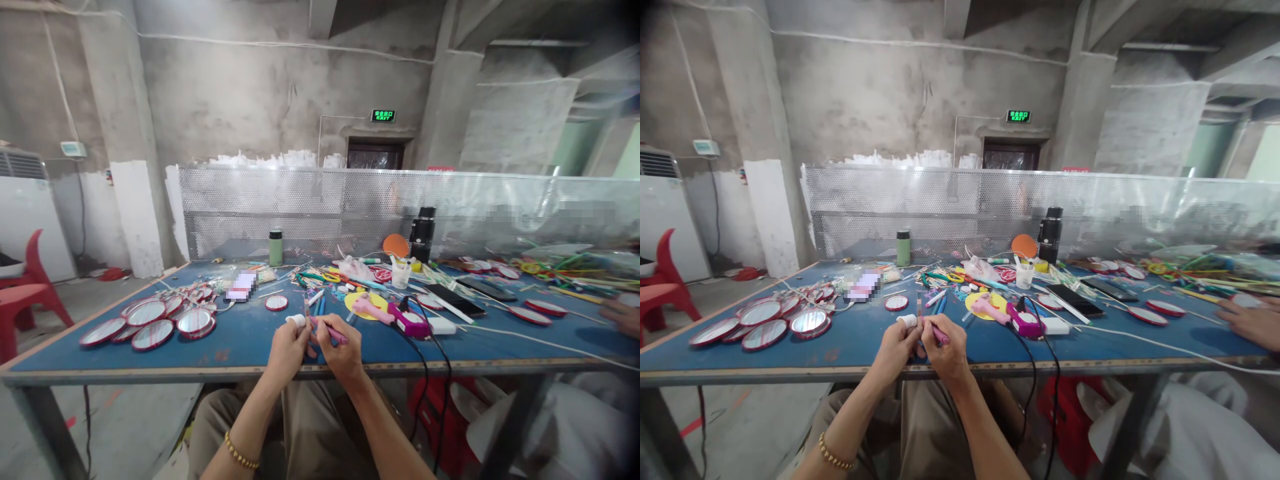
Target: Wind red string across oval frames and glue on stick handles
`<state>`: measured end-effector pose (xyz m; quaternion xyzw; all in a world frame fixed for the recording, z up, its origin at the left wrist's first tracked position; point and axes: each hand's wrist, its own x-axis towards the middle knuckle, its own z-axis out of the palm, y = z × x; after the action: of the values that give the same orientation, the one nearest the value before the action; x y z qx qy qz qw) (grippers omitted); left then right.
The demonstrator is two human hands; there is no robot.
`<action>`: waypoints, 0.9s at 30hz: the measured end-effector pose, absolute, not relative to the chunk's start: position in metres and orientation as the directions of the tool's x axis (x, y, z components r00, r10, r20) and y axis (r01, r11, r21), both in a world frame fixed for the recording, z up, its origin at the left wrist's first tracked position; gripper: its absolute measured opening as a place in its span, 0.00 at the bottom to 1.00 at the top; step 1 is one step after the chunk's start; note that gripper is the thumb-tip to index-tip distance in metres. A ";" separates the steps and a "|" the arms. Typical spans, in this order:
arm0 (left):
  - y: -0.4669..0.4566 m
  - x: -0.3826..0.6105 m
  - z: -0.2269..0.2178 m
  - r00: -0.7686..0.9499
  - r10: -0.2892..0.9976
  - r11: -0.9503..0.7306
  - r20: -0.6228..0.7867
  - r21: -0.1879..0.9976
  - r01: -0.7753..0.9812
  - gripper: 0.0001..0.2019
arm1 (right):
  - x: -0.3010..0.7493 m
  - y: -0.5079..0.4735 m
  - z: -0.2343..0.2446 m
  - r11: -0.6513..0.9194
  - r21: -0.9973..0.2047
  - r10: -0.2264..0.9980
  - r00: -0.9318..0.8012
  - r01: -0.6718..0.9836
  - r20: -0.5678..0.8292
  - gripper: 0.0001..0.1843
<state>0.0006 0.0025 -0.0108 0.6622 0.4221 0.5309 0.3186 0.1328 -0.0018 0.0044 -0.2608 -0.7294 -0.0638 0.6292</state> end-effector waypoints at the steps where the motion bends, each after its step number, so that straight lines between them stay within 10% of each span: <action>1: 0.002 0.001 -0.011 0.080 0.897 -0.440 0.434 0.870 0.223 0.14 | 0.133 -0.002 0.005 0.855 -0.233 0.297 -0.068 0.464 0.952 0.09; 27: 0.007 0.001 -0.015 0.067 0.898 -0.438 0.435 0.864 0.249 0.15 | 0.130 -0.002 0.008 0.860 -0.292 0.323 -0.005 0.418 0.946 0.09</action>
<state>0.0009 0.0068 -0.0147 0.6628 0.4324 0.5287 0.3069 0.1305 -0.0019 0.0078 -0.2617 -0.7081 -0.0361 0.6549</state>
